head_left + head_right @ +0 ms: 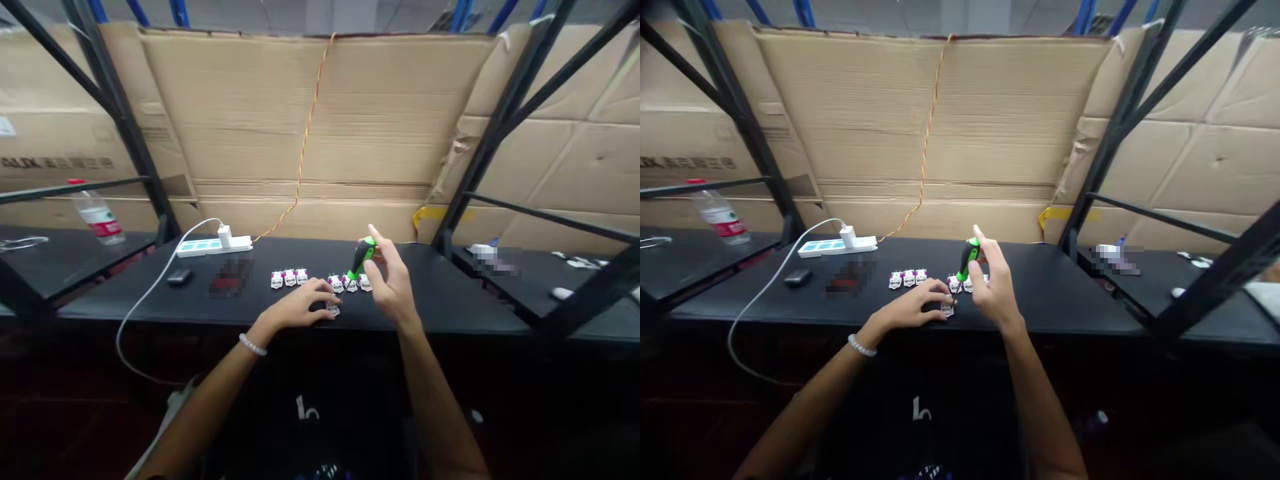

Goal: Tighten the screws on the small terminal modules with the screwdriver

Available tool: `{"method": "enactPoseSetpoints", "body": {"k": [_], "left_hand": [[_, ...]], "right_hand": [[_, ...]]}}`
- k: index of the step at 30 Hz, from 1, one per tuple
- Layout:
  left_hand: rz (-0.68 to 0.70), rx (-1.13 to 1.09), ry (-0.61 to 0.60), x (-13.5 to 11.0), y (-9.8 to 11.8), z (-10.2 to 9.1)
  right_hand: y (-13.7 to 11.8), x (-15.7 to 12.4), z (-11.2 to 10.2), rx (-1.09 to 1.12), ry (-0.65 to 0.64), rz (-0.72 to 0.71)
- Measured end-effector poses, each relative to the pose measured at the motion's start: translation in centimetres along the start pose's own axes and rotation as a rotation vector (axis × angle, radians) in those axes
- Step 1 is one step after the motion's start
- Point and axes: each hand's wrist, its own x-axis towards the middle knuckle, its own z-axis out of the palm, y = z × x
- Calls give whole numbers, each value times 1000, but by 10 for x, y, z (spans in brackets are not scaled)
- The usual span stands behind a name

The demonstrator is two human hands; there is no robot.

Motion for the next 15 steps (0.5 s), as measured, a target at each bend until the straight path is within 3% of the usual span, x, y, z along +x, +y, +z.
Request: {"method": "enactPoseSetpoints", "body": {"k": [6,11,15], "left_hand": [[-39,-31,1,2,4,2],[-56,-60,16,3,5,5],[-60,-71,17,3,5,6]], "right_hand": [[1,0,1,-90,80,0],[2,1,-1,-21,22,-1],[3,1,0,-66,72,-13]]}}
